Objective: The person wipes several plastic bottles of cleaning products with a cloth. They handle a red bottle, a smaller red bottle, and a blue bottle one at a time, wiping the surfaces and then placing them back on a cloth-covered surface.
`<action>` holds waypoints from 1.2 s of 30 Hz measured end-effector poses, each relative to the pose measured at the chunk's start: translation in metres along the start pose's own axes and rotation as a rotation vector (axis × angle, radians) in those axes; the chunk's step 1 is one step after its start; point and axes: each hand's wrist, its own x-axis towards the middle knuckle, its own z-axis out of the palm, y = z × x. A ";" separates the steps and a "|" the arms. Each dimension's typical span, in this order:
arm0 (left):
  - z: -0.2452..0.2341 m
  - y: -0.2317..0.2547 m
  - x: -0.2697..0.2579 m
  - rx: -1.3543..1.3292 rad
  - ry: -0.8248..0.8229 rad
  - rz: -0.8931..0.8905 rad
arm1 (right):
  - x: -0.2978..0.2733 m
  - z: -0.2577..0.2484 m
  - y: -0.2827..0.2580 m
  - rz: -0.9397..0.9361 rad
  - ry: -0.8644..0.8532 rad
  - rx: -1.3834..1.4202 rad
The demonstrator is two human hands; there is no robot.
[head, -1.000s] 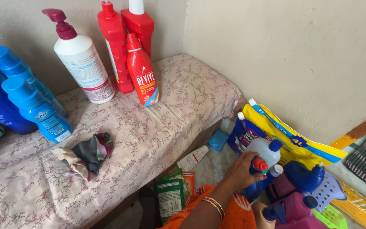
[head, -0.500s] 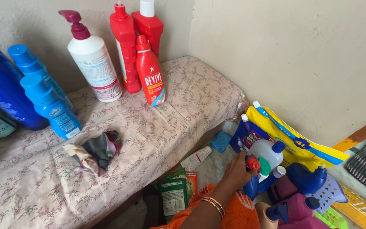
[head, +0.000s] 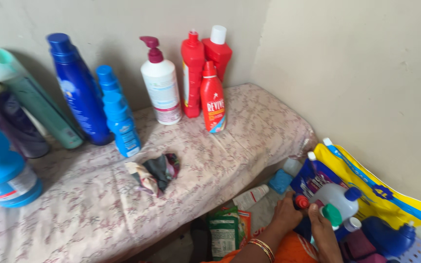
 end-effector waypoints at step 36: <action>-0.344 0.120 -0.155 -0.481 -0.138 0.499 | -0.147 0.049 -0.346 -0.786 -0.755 0.495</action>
